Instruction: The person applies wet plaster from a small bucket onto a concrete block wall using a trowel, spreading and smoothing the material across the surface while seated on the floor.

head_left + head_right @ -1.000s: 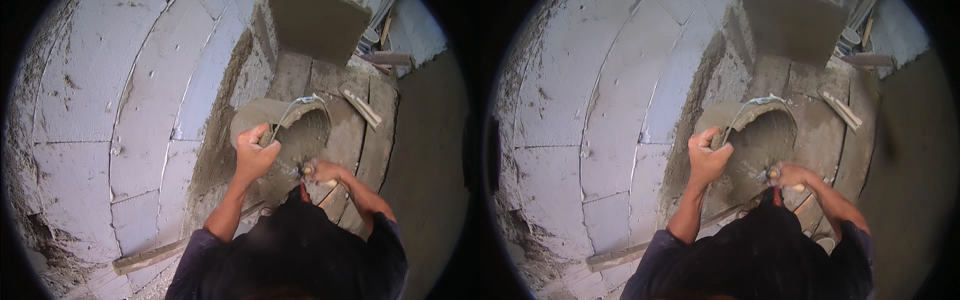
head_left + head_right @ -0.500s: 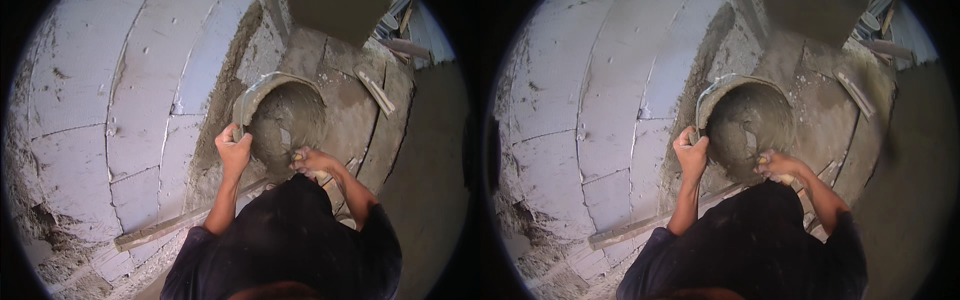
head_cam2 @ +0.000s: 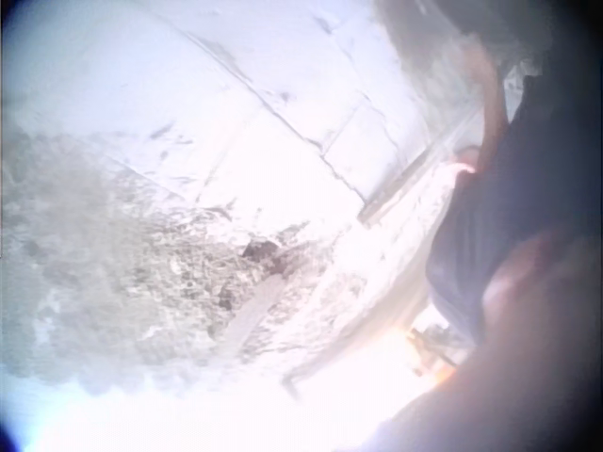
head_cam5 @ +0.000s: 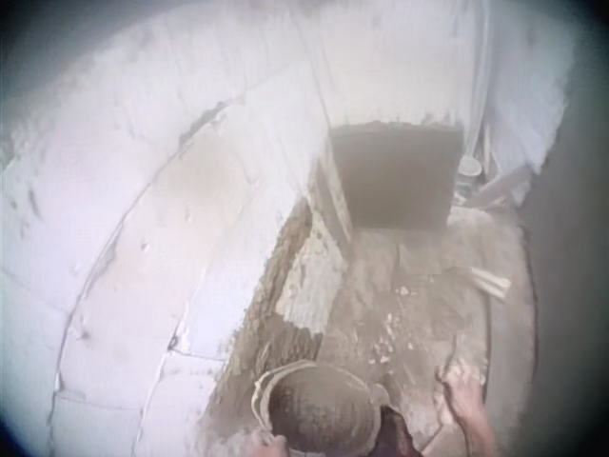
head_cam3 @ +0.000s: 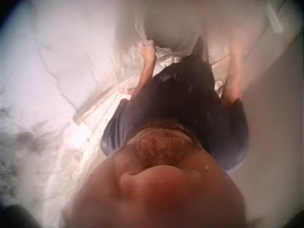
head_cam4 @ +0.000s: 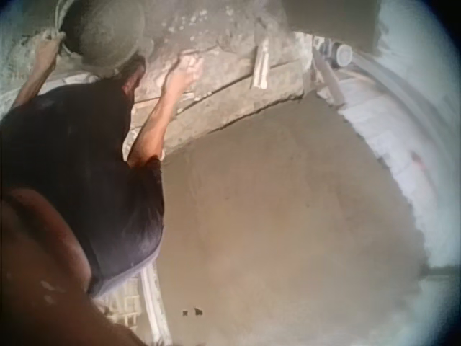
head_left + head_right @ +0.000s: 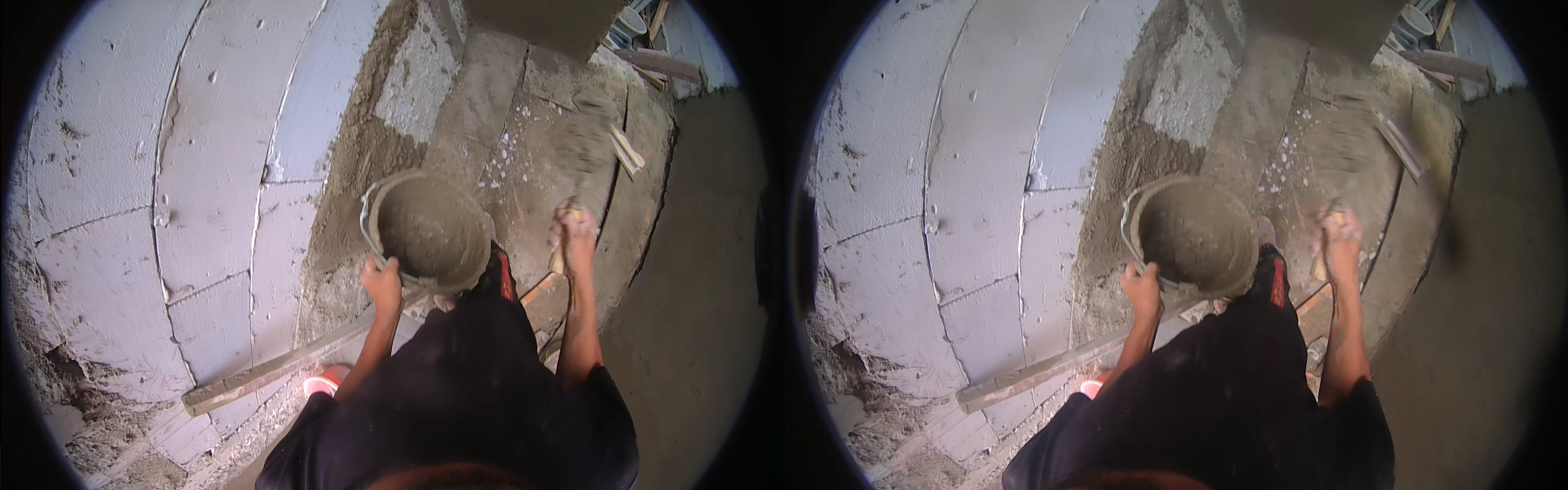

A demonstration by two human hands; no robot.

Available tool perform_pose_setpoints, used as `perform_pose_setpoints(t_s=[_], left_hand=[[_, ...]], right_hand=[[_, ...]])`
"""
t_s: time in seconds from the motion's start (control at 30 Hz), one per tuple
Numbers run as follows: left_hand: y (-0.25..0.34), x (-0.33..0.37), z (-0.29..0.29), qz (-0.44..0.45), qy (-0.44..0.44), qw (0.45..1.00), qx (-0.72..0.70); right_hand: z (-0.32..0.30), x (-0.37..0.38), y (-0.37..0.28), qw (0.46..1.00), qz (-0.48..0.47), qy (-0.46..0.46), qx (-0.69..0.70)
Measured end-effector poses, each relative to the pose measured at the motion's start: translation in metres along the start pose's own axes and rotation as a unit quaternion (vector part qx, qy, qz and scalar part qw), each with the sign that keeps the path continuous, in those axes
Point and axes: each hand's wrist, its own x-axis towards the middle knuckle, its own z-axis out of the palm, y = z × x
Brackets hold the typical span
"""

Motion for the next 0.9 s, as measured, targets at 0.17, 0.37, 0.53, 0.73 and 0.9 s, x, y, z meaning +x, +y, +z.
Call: perform_pose_setpoints(t_s=[0.17,0.37,0.53,0.73,0.9], left_hand=[[-0.060,-0.004,-0.028,-0.066,0.041,0.996,-0.037],[-0.104,0.013,0.026,-0.081,-0.040,0.994,-0.060],[-0.130,-0.016,-0.021,-0.173,0.089,0.981,-0.022],[-0.113,-0.013,-0.014,-0.020,0.021,0.999,0.031],[-0.033,-0.020,-0.009,0.161,-0.060,0.973,0.153]], right_hand=[[0.023,0.086,0.049,0.909,-0.182,0.342,-0.156],[0.139,0.227,0.329,0.851,-0.064,0.406,-0.328],[0.264,-0.029,0.196,0.941,-0.115,-0.099,-0.304],[0.050,-0.028,0.111,0.795,-0.141,-0.233,-0.542],[0.025,-0.039,0.073,0.585,-0.072,-0.415,-0.693]])
